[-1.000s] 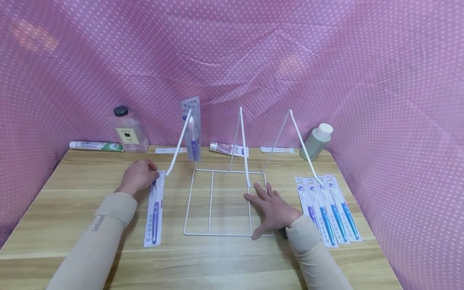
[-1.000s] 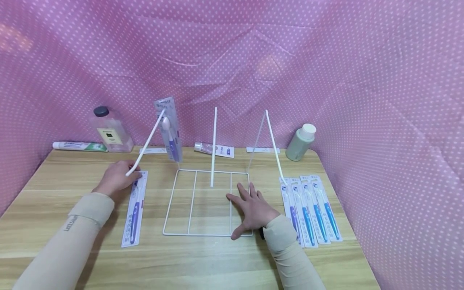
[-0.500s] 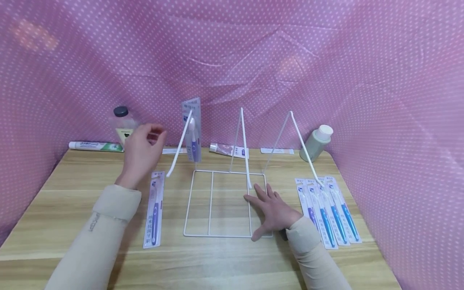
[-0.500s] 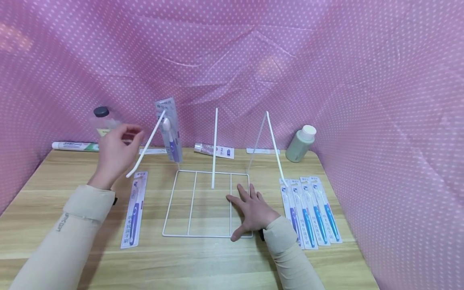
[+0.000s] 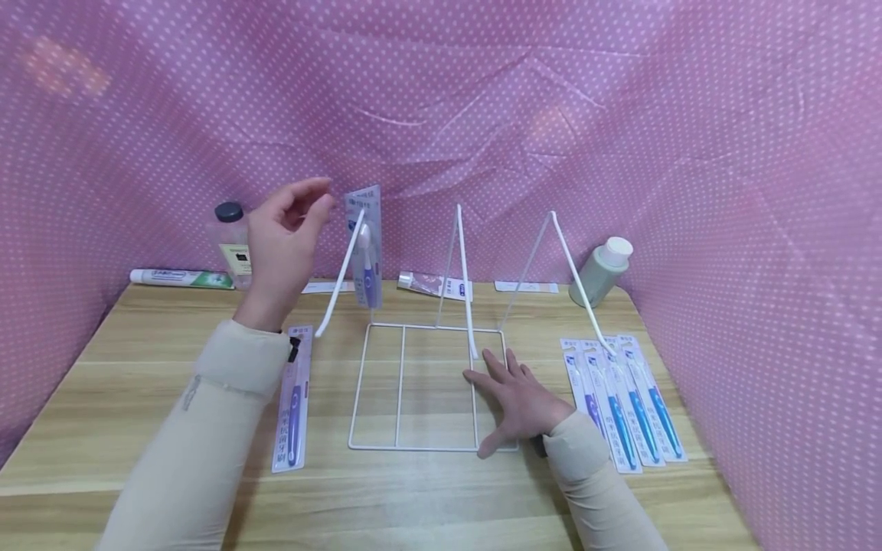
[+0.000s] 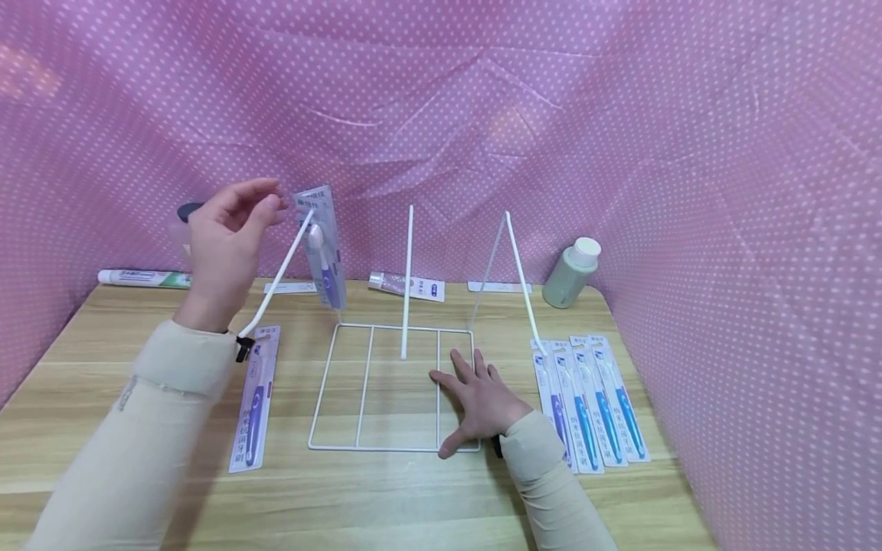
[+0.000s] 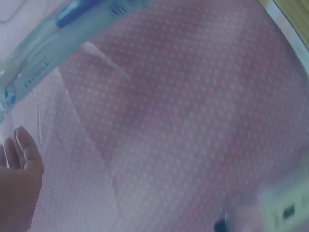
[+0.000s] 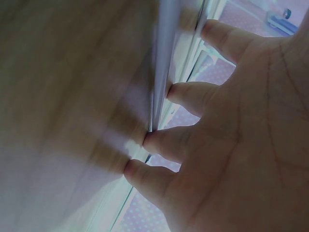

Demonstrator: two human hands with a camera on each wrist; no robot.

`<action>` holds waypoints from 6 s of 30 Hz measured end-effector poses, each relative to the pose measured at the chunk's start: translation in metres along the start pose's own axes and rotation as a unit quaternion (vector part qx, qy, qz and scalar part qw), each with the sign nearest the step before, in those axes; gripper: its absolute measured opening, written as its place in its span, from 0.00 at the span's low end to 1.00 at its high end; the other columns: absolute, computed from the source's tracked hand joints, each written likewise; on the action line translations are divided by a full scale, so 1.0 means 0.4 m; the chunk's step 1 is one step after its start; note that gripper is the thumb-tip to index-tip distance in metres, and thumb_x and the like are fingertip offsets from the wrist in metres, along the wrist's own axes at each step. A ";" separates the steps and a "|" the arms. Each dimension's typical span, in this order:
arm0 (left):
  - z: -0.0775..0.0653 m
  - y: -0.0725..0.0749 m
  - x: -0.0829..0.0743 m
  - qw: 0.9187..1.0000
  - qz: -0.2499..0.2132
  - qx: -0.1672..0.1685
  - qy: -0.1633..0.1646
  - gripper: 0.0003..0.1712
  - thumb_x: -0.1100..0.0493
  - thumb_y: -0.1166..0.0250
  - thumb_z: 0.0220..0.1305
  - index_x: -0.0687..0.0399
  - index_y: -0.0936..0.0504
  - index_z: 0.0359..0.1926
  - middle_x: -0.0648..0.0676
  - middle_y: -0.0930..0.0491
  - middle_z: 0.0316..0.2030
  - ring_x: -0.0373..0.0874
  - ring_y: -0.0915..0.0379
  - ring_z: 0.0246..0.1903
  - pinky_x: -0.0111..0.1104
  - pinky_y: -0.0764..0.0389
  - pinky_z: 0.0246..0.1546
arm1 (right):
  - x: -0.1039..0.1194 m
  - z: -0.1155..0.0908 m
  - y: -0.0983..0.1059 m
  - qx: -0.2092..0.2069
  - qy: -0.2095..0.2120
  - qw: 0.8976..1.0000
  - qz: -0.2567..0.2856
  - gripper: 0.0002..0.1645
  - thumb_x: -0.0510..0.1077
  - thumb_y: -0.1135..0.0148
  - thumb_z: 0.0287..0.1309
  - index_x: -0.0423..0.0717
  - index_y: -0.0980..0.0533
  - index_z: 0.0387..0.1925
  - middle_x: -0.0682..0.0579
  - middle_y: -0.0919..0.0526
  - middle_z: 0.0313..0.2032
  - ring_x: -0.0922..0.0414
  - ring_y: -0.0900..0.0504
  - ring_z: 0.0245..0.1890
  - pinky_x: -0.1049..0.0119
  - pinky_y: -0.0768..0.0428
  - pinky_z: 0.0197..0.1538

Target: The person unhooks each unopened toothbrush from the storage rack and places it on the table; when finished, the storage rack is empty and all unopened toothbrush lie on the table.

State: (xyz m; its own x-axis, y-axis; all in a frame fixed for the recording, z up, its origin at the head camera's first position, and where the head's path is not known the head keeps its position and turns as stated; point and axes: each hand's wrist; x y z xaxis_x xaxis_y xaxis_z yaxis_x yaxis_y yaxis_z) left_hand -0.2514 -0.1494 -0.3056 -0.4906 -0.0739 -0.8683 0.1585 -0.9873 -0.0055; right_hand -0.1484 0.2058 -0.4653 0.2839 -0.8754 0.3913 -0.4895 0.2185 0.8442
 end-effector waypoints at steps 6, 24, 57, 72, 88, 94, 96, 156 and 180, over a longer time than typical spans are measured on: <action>0.003 -0.007 -0.004 0.988 -0.116 0.039 0.090 0.16 0.65 0.33 0.74 0.63 0.15 0.59 0.51 0.13 0.49 0.42 0.18 0.46 0.26 0.15 0.54 | -0.003 0.001 0.001 0.000 0.003 1.000 0.004 0.77 0.73 0.13 0.29 0.65 0.40 0.83 0.44 0.60 0.86 0.30 0.69 0.83 0.29 0.59 0.82; 0.006 -0.012 0.008 0.987 -0.110 0.051 0.102 0.12 0.68 0.29 0.69 0.56 0.12 0.52 0.49 0.13 0.43 0.41 0.20 0.41 0.24 0.16 0.46 | 0.005 0.015 0.012 0.000 0.003 1.000 0.006 0.78 0.75 0.14 0.29 0.64 0.40 0.83 0.43 0.60 0.86 0.28 0.67 0.83 0.28 0.58 0.82; -0.220 0.083 -0.101 0.992 -0.013 0.100 0.078 0.15 0.67 0.29 0.69 0.57 0.12 0.55 0.49 0.12 0.42 0.40 0.16 0.33 0.30 0.09 0.37 | -0.013 -0.002 -0.001 0.003 0.008 1.000 -0.009 0.78 0.75 0.14 0.30 0.66 0.41 0.83 0.45 0.61 0.87 0.29 0.68 0.83 0.29 0.58 0.82; -0.300 0.126 -0.137 0.986 -0.080 0.147 -0.015 0.21 0.83 0.37 0.63 0.68 0.14 0.53 0.53 0.11 0.39 0.41 0.18 0.26 0.29 0.12 0.27 | -0.013 -0.004 0.002 0.000 0.016 1.000 -0.010 0.78 0.74 0.14 0.29 0.63 0.40 0.83 0.42 0.60 0.86 0.27 0.67 0.83 0.28 0.58 0.81; -0.308 0.147 -0.163 0.967 -0.156 0.187 -0.076 0.19 0.85 0.41 0.65 0.77 0.20 0.55 0.56 0.10 0.42 0.41 0.13 0.34 0.28 0.12 0.31 | -0.008 -0.006 0.006 0.003 0.008 1.000 -0.005 0.77 0.74 0.14 0.30 0.64 0.40 0.83 0.43 0.60 0.86 0.29 0.68 0.83 0.29 0.59 0.82; -0.291 0.195 -0.153 0.960 -0.217 0.164 -0.071 0.19 0.87 0.45 0.66 0.82 0.23 0.57 0.61 0.10 0.43 0.44 0.12 0.35 0.30 0.11 0.35 | -0.009 -0.006 0.006 0.003 0.011 1.000 -0.007 0.78 0.74 0.14 0.30 0.64 0.41 0.83 0.43 0.60 0.86 0.28 0.68 0.83 0.28 0.58 0.82; -0.273 0.222 -0.143 0.961 -0.230 0.143 -0.055 0.19 0.88 0.47 0.66 0.84 0.24 0.57 0.63 0.11 0.42 0.46 0.12 0.34 0.31 0.10 0.33 | -0.008 -0.006 0.007 0.004 0.012 1.000 -0.007 0.78 0.74 0.14 0.30 0.63 0.41 0.83 0.43 0.60 0.86 0.28 0.68 0.83 0.28 0.58 0.82; -0.144 0.358 0.341 0.827 0.235 0.249 0.445 0.25 0.65 0.49 0.79 0.73 0.35 0.71 0.63 0.19 0.46 0.43 0.21 0.37 0.33 0.12 0.33 | -0.008 -0.001 0.008 0.001 0.018 1.000 -0.007 0.78 0.76 0.15 0.29 0.64 0.40 0.83 0.42 0.59 0.86 0.28 0.67 0.83 0.28 0.58 0.82; -0.151 0.336 0.345 0.791 0.388 0.246 0.405 0.17 0.54 0.37 0.74 0.65 0.21 0.51 0.60 0.20 0.40 0.48 0.24 0.37 0.34 0.23 0.35 | -0.007 -0.003 0.011 0.000 0.021 1.000 -0.012 0.78 0.76 0.15 0.30 0.63 0.40 0.83 0.41 0.59 0.86 0.28 0.66 0.83 0.28 0.57 0.82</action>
State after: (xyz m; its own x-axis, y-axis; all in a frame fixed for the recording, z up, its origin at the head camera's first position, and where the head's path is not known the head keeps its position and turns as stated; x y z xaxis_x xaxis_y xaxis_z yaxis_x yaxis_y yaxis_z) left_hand -0.2462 -0.2839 -0.4563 0.3313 -0.7665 -0.5502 -0.3068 -0.6390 0.7054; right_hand -0.1502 0.2096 -0.4624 0.3306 -0.8612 0.3860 -0.4816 0.1978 0.8538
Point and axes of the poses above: each hand's wrist, its own z-axis towards the middle knuckle, its own y-axis out of the back of the hand, x = y × z
